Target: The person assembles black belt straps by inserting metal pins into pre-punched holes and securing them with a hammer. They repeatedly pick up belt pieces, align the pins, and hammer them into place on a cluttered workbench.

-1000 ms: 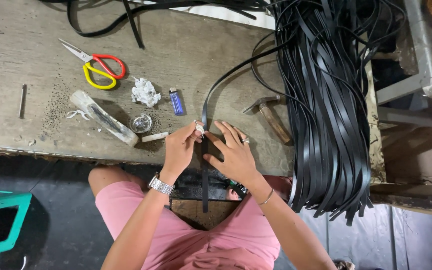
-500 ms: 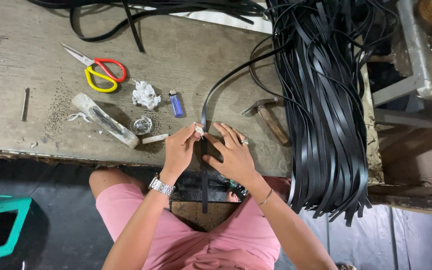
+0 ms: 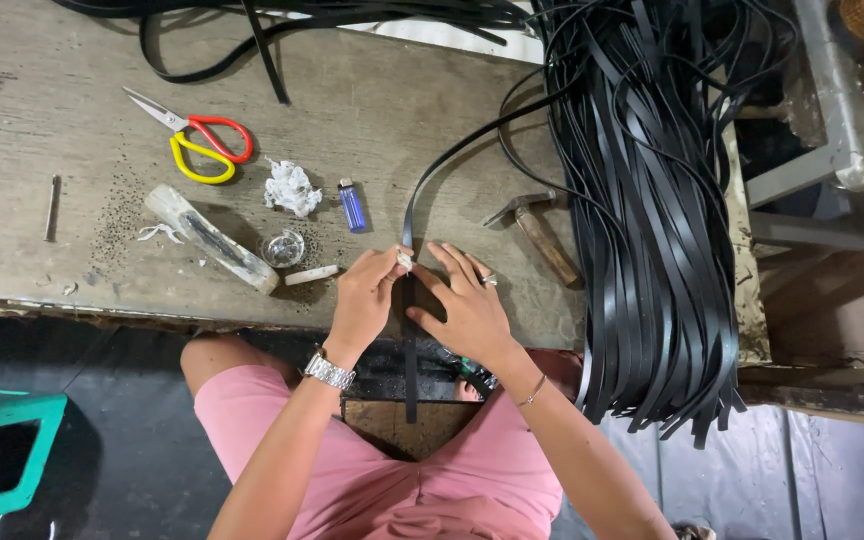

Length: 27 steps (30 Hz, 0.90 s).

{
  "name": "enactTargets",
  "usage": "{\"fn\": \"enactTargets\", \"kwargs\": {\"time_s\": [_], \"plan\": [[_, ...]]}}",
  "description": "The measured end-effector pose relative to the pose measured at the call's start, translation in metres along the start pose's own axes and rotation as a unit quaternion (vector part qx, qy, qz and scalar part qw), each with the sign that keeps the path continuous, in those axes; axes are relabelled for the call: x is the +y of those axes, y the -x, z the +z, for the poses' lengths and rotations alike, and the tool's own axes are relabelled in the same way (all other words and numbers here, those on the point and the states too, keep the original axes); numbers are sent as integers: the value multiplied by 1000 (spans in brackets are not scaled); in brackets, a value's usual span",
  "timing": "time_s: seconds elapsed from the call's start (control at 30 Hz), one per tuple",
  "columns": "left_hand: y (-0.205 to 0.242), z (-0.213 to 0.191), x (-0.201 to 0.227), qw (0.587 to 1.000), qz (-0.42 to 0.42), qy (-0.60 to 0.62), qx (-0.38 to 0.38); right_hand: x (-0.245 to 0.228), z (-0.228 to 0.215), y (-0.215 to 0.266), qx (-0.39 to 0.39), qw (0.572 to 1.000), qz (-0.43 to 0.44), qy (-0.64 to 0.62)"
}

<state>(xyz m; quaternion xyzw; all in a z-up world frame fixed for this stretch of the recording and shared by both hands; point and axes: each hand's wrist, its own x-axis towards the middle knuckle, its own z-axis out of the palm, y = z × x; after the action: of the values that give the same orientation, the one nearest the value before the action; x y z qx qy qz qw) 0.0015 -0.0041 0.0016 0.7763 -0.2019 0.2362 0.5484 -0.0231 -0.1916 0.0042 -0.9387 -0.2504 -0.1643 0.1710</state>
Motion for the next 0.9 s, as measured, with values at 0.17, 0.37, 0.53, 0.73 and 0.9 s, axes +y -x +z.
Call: {"fn": "enactTargets", "kwargs": {"time_s": [0.17, 0.37, 0.53, 0.73, 0.9], "plan": [[6, 2, -11, 999, 22, -17, -27, 11, -17, -6, 99, 995, 22, 7], [-2, -3, 4, 999, 26, 7, -33, 115, -26, 32, 96, 941, 190, 264], [-5, -3, 5, 998, 35, 2, -54, 115, -40, 34, 17, 934, 208, 291], [-1, -1, -1, 998, 38, 2, -47, 50, -71, 22, 26, 965, 260, -34], [1, 0, -5, 998, 20, 19, -63, -21, -83, 12, -30, 986, 162, -20]]}}
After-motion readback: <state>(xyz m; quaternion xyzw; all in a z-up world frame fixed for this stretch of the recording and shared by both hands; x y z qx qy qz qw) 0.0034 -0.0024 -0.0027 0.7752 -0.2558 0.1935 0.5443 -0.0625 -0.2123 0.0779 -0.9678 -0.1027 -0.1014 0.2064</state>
